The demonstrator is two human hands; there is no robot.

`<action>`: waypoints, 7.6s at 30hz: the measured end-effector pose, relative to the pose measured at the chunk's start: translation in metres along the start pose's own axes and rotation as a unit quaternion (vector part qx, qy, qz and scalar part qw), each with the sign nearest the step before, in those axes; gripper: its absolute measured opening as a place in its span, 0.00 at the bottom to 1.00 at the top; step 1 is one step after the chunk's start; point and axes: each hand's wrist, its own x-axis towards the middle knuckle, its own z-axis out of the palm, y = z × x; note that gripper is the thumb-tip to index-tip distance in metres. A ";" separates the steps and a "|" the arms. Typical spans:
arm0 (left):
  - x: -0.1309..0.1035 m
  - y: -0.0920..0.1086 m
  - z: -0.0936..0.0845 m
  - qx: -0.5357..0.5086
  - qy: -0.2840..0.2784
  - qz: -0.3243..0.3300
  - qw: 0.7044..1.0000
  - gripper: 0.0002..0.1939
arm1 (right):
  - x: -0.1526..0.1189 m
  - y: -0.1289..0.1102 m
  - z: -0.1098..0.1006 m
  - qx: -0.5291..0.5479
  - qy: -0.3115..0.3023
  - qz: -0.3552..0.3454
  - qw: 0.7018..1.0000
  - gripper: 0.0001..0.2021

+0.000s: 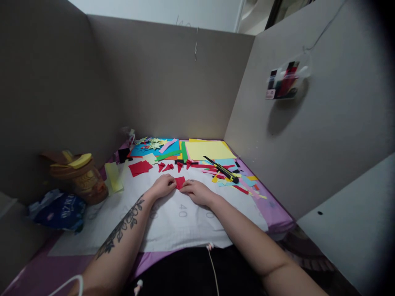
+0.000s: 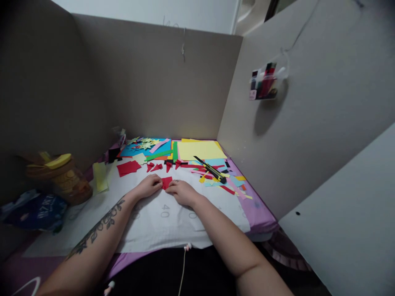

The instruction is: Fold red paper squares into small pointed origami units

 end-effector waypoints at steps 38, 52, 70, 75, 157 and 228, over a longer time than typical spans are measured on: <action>0.003 0.011 0.002 0.061 0.013 -0.066 0.996 0.11 | 0.000 0.000 -0.003 -0.023 -0.010 -0.002 1.000 0.13; 0.007 0.013 0.002 0.051 0.016 -0.091 0.994 0.11 | 0.000 0.001 -0.001 -0.036 -0.005 -0.016 0.999 0.13; 0.006 -0.011 0.007 -0.090 0.135 -0.104 0.981 0.09 | 0.027 -0.011 0.013 -0.147 -0.046 0.084 0.984 0.17; 0.005 -0.010 0.008 -0.092 0.146 -0.084 0.981 0.09 | 0.028 0.002 0.019 -0.010 0.059 0.110 0.992 0.18; -0.006 0.031 0.007 -0.294 0.188 -0.026 0.937 0.06 | 0.030 -0.008 0.016 0.281 0.313 0.217 0.881 0.07; -0.010 0.013 0.009 -0.275 0.179 -0.197 0.924 0.05 | 0.024 0.027 0.008 -0.103 0.161 -0.103 0.976 0.07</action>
